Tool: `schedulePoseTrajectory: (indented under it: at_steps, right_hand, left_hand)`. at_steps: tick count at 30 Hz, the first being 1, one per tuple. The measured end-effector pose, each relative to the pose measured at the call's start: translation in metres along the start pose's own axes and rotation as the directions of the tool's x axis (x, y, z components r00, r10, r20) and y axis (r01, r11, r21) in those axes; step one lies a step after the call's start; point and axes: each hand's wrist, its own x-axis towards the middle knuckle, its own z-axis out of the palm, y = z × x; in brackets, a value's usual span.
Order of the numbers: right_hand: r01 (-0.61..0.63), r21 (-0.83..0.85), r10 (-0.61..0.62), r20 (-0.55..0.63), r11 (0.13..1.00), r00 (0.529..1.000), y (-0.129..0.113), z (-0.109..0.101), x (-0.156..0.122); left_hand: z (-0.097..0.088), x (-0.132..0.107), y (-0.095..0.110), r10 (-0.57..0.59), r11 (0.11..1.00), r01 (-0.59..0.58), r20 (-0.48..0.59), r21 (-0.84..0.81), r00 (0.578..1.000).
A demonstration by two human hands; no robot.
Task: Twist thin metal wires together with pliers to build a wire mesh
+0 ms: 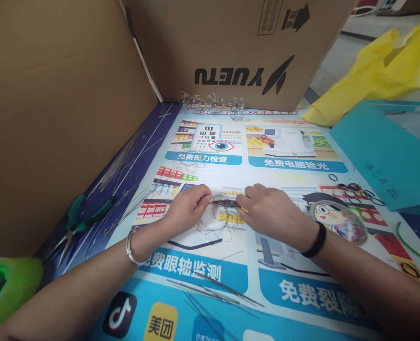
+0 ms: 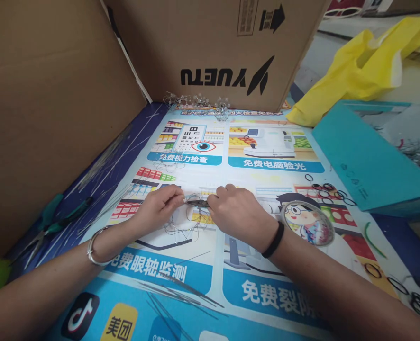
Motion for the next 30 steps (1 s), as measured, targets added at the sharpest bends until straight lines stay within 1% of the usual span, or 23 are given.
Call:
schedulePoseTrajectory:
  at_steps: [7,15,24,27,30]
  right_hand:
    - [0.07,-0.015,-0.07,-0.025,0.997,0.997,0.01,0.001,0.0]
    - [0.103,-0.003,-0.103,-0.042,0.995,0.994,0.016,0.002,0.002]
    - [0.148,-0.009,-0.148,-0.077,0.989,0.986,0.021,0.006,0.001]
    - [0.127,-0.007,-0.127,-0.077,0.992,0.989,0.022,0.008,0.001]
    - [0.07,0.017,-0.069,-0.063,0.997,0.996,0.022,0.01,0.002]
  left_hand:
    - [-0.002,0.002,-0.001,0.039,0.999,-0.039,0.04,-0.009,0.998]
    - [-0.005,0.003,0.0,0.055,0.998,-0.053,0.059,-0.034,0.997]
    - [-0.002,0.002,-0.008,0.1,0.994,-0.098,0.065,-0.047,0.993]
    - [-0.002,0.003,-0.01,0.093,0.993,-0.088,0.06,-0.084,0.994]
    - [-0.003,0.004,-0.011,0.068,0.992,-0.063,0.038,-0.113,0.997]
